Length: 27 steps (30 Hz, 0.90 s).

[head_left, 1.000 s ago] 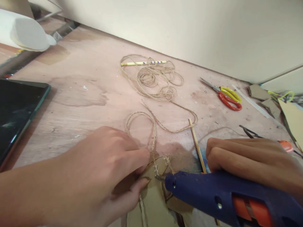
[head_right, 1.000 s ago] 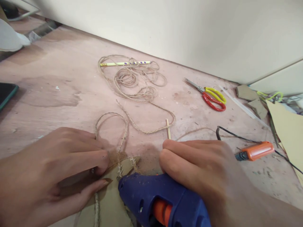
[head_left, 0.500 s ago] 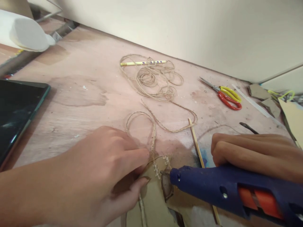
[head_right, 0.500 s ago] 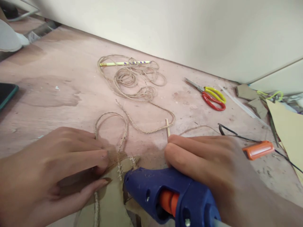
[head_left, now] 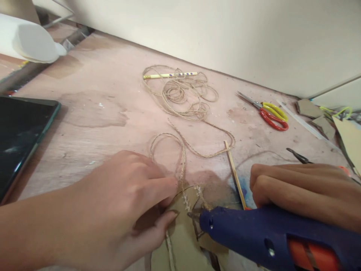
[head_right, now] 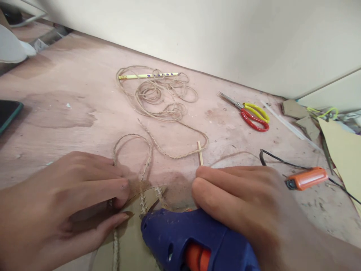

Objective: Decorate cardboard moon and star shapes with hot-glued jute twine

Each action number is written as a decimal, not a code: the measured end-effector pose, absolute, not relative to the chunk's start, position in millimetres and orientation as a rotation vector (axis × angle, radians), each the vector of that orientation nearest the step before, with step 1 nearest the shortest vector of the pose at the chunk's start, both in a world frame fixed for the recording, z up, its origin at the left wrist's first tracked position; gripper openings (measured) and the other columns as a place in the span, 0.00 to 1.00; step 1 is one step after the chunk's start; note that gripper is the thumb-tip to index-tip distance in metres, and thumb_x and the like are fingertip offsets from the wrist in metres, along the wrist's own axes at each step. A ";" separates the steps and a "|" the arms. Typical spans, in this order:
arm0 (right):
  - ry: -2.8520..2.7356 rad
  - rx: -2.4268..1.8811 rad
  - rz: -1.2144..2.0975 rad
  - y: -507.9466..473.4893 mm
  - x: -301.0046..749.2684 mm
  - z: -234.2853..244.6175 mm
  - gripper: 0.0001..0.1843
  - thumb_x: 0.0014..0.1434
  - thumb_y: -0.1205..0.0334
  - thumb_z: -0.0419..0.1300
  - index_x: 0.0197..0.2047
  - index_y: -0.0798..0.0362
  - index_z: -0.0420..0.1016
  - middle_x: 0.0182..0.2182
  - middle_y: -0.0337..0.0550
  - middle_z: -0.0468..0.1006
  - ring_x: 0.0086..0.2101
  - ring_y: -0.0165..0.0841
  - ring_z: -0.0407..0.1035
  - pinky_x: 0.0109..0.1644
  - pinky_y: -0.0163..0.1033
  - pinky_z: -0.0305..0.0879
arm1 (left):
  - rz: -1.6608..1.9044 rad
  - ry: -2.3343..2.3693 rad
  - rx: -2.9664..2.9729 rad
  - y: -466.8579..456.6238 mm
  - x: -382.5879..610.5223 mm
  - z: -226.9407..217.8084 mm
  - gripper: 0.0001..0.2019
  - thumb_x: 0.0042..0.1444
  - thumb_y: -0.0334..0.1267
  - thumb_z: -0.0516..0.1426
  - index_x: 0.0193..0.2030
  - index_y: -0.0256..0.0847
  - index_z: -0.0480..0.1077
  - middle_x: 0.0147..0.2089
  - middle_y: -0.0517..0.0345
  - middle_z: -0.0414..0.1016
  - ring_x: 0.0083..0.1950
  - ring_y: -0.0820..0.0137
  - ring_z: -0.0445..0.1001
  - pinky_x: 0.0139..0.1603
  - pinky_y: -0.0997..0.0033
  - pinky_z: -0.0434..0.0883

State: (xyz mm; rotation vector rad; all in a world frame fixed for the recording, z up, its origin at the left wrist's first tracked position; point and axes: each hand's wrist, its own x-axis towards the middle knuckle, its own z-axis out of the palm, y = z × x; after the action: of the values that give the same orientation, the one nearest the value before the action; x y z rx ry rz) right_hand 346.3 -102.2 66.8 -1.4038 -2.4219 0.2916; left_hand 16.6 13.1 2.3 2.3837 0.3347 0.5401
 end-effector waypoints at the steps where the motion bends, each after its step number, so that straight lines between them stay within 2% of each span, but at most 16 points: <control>1: -2.406 -1.402 0.323 -102.7 345.3 66.1 0.14 0.88 0.45 0.54 0.49 0.40 0.59 0.32 0.34 0.65 0.25 0.41 0.64 0.32 0.52 0.56 | 0.531 0.329 2.387 13.4 16.5 3.0 0.12 0.78 0.30 0.59 0.44 0.50 0.65 0.33 0.67 0.77 0.30 0.67 0.74 0.31 0.57 0.66; 4: -2.351 -1.399 0.365 -103.5 341.6 64.0 0.09 0.87 0.51 0.55 0.50 0.40 0.61 0.33 0.34 0.65 0.26 0.41 0.62 0.34 0.52 0.55 | 0.500 0.315 2.391 13.8 14.6 4.0 0.12 0.78 0.29 0.60 0.44 0.50 0.65 0.33 0.67 0.77 0.29 0.67 0.74 0.31 0.57 0.66; 7: -2.337 -1.421 0.282 -103.8 337.6 62.1 0.08 0.90 0.54 0.49 0.52 0.39 0.63 0.32 0.34 0.65 0.25 0.42 0.59 0.35 0.52 0.57 | 0.526 0.317 2.386 14.0 13.3 5.1 0.12 0.79 0.30 0.59 0.43 0.50 0.65 0.32 0.67 0.77 0.29 0.67 0.73 0.31 0.57 0.64; 10: -2.321 -1.423 0.309 -103.7 336.2 60.6 0.16 0.95 0.48 0.44 0.50 0.40 0.61 0.31 0.33 0.62 0.24 0.41 0.56 0.35 0.51 0.55 | 0.510 0.321 2.402 13.9 13.9 6.5 0.12 0.79 0.29 0.59 0.43 0.49 0.67 0.33 0.68 0.77 0.30 0.67 0.74 0.32 0.57 0.65; 13: -2.291 -1.413 0.375 -103.4 338.8 60.1 0.21 0.96 0.41 0.46 0.48 0.40 0.60 0.31 0.33 0.64 0.25 0.40 0.60 0.33 0.50 0.52 | 0.487 0.331 2.415 13.5 15.0 5.3 0.12 0.79 0.28 0.59 0.44 0.49 0.67 0.34 0.68 0.77 0.31 0.68 0.74 0.33 0.58 0.65; 15: -2.283 -1.414 0.386 -103.0 342.5 60.8 0.22 0.96 0.39 0.47 0.49 0.40 0.62 0.32 0.34 0.67 0.25 0.40 0.62 0.33 0.50 0.51 | 0.510 0.326 2.401 13.2 15.2 2.7 0.12 0.79 0.29 0.59 0.43 0.49 0.66 0.33 0.69 0.77 0.30 0.68 0.73 0.33 0.59 0.65; 17: -2.295 -1.406 0.368 -101.5 346.5 62.5 0.25 0.95 0.31 0.48 0.50 0.39 0.64 0.33 0.35 0.70 0.26 0.40 0.65 0.33 0.50 0.53 | 0.538 0.323 2.386 13.1 14.8 0.4 0.12 0.79 0.29 0.58 0.43 0.49 0.66 0.33 0.69 0.76 0.30 0.68 0.72 0.33 0.60 0.64; 20: -2.345 -1.384 0.365 -97.1 350.3 65.3 0.29 0.92 0.25 0.50 0.50 0.40 0.63 0.33 0.37 0.71 0.26 0.42 0.66 0.32 0.51 0.53 | 0.524 0.319 2.391 13.3 13.5 0.0 0.12 0.81 0.29 0.58 0.43 0.49 0.67 0.33 0.67 0.77 0.30 0.67 0.72 0.33 0.61 0.65; 24: -2.366 -1.397 0.435 -95.3 349.1 67.4 0.30 0.93 0.28 0.51 0.46 0.41 0.61 0.31 0.35 0.68 0.25 0.38 0.62 0.31 0.52 0.49 | 0.514 0.323 2.399 14.2 12.5 1.6 0.12 0.81 0.30 0.59 0.42 0.49 0.68 0.33 0.66 0.77 0.30 0.66 0.73 0.33 0.59 0.66; 27: -2.414 -1.418 0.449 -104.1 355.0 69.1 0.26 0.93 0.34 0.57 0.45 0.41 0.64 0.30 0.34 0.68 0.24 0.37 0.62 0.31 0.52 0.51 | 0.507 0.329 2.402 14.8 13.4 1.4 0.13 0.80 0.29 0.59 0.42 0.49 0.68 0.33 0.67 0.77 0.30 0.66 0.73 0.33 0.59 0.66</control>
State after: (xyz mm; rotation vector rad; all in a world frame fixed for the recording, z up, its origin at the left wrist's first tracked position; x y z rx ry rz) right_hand 355.0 -104.1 69.1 -1.4177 -2.4145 0.4489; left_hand 13.4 14.8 1.4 2.4019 0.3290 0.5075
